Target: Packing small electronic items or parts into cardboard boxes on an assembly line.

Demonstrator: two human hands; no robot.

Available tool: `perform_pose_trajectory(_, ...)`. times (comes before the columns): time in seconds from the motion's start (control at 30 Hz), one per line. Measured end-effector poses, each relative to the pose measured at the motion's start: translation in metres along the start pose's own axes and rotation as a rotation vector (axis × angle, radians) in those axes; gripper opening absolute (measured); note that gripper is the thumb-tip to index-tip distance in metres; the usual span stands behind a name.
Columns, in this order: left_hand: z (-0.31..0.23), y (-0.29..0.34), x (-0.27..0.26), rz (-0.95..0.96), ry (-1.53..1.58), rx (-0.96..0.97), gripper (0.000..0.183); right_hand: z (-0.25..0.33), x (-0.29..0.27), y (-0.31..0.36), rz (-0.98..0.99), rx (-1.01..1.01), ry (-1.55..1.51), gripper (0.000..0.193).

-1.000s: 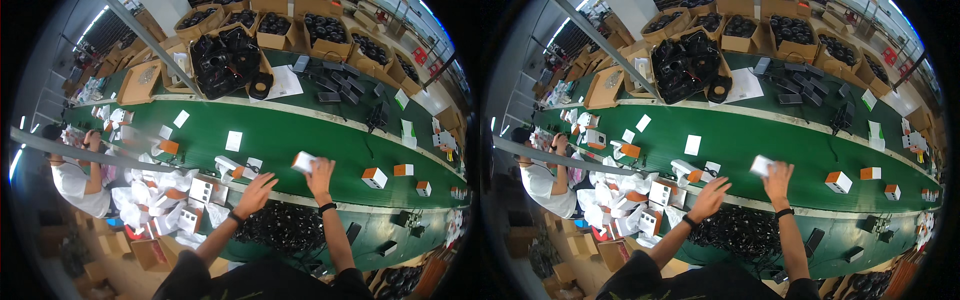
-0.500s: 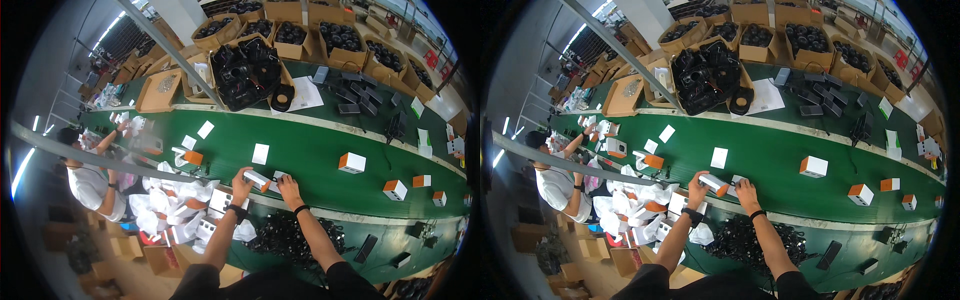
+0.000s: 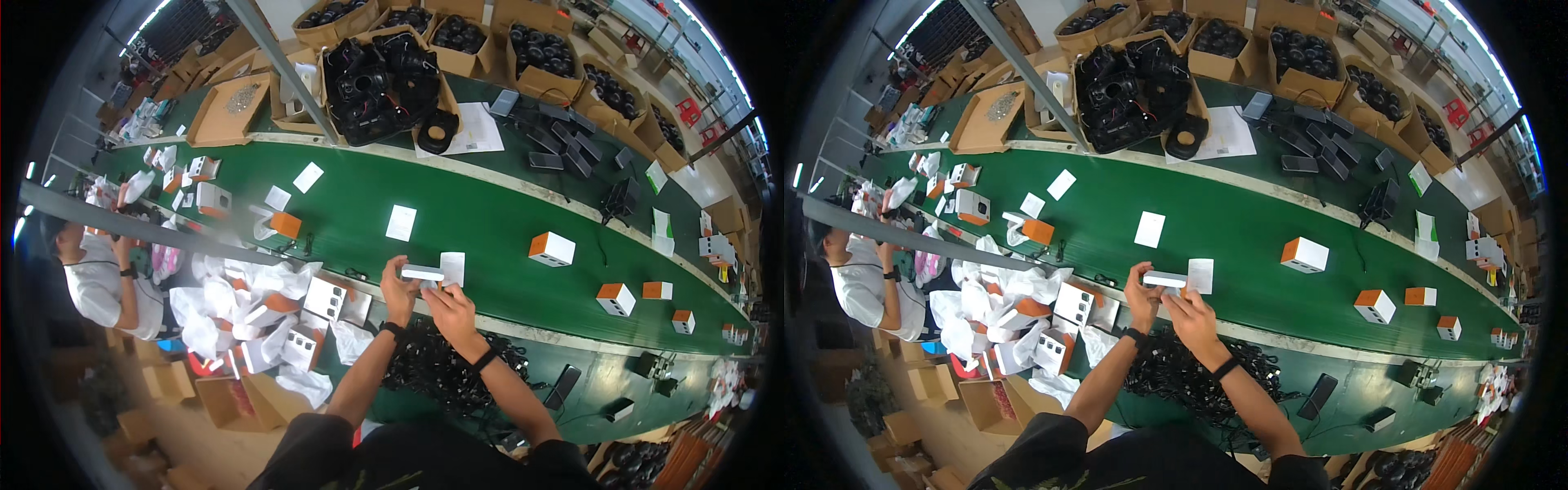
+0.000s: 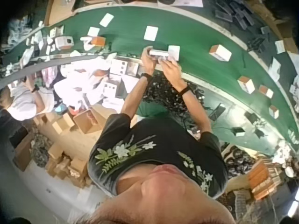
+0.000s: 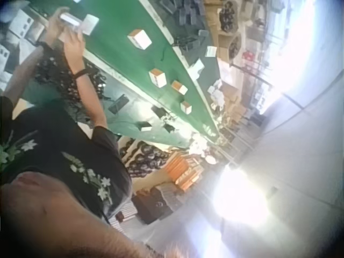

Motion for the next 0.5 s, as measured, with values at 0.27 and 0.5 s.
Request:
perform_pose_trajectory(0.27,-0.003,0.01,-0.007,0.196,-0.114,0.047,0.074,-0.03,0.043,0.001,0.144,0.131,0.348,0.031)
perform_pose_trajectory(0.5,0.025,0.009,-0.028,0.499,0.504,-0.2,0.05,-0.041,0.05,0.029,0.227,0.086,0.426,0.046)
Point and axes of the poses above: each hand's wrist, its own y-axis away from the middle knuckle, its own x-axis out of the palm, z = x × y, the point moved 1 cm from there along -y, towards the middle knuckle, and after that the axes turned 3 degrees about x, right-handed, at the moved point
